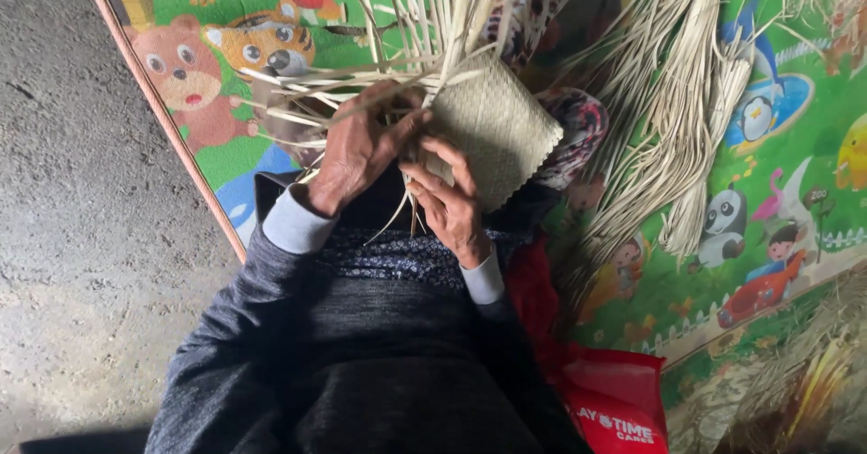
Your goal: Weaving thin bamboo or straw strips into a structured mat or basket
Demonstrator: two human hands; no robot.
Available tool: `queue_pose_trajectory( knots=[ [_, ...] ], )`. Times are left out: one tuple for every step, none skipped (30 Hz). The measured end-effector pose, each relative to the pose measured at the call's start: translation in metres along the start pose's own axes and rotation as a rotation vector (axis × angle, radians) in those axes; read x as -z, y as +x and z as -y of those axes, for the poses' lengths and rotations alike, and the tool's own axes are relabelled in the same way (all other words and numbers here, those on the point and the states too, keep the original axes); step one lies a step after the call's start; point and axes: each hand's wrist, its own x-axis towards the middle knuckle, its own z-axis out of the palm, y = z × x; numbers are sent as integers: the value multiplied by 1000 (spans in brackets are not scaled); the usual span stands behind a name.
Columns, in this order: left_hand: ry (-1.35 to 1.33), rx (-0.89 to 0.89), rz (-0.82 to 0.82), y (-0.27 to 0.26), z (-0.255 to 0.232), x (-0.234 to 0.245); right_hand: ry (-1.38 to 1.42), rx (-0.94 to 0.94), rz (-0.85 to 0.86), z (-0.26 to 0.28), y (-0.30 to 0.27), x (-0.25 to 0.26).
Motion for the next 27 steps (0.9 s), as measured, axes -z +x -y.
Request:
queue_pose_trajectory(
  knots=[
    [-19,33,31,2,2,2,-7,-2,-16,-1,1,0],
    [-38,66,61,4,5,4,-14,-4,-31,-1,1,0],
    [-37,62,60,5,-4,7,-15,1,-33,-1,1,0],
    [57,32,107,6,-13,10,-12,-14,-37,-1,1,-1],
    [152,3,151,6,-22,13,-10,-28,-39,-2,1,-2],
    [153,-1,149,9,-19,14,-10,-23,-40,-3,1,-2],
    [176,-16,222,11,-15,15,4,-23,-49,-3,1,-2],
    [199,-31,295,13,-11,15,18,-22,-57,-4,0,-3],
    [198,-35,293,15,-12,16,16,-19,-58,-3,0,-2],
    [179,14,310,17,-12,16,19,-20,-56,-3,1,-2],
    [159,63,328,19,-12,17,20,-22,-56,-2,0,-2],
    [160,58,329,20,-11,15,17,-20,-59,-4,-2,-2],
    [236,51,342,21,-9,13,0,-22,-55,-7,-4,-3],
    [313,43,355,22,-8,12,-17,-25,-52,-9,-6,-3],
    [313,42,357,26,3,9,-19,-26,-54,-6,-4,-2],
    [334,94,347,31,14,6,-13,-17,-49,-3,-1,-2],
    [355,146,337,35,24,3,-6,-8,-43,0,1,-1],
    [355,145,339,35,33,-2,-7,-9,-44,3,1,1],
    [341,-18,224,36,41,-5,-37,-61,-3,5,1,2],
    [325,-182,110,36,50,-8,-67,-114,39,8,1,3],
    [324,-178,111,37,49,-10,-66,-117,41,4,2,1],
    [344,21,15,37,49,-12,-27,-43,-12,0,4,-1],
    [361,221,-79,37,48,-14,12,29,-65,-3,5,-3],
    [361,224,-77,35,49,-8,13,25,-65,-3,6,-3],
    [208,-51,-118,31,50,-3,13,44,-74,-1,7,-3],
    [51,-324,-156,28,51,2,12,63,-82,0,8,-3],
    [51,-317,-154,26,41,1,14,56,-80,1,8,-3]
  ],
)
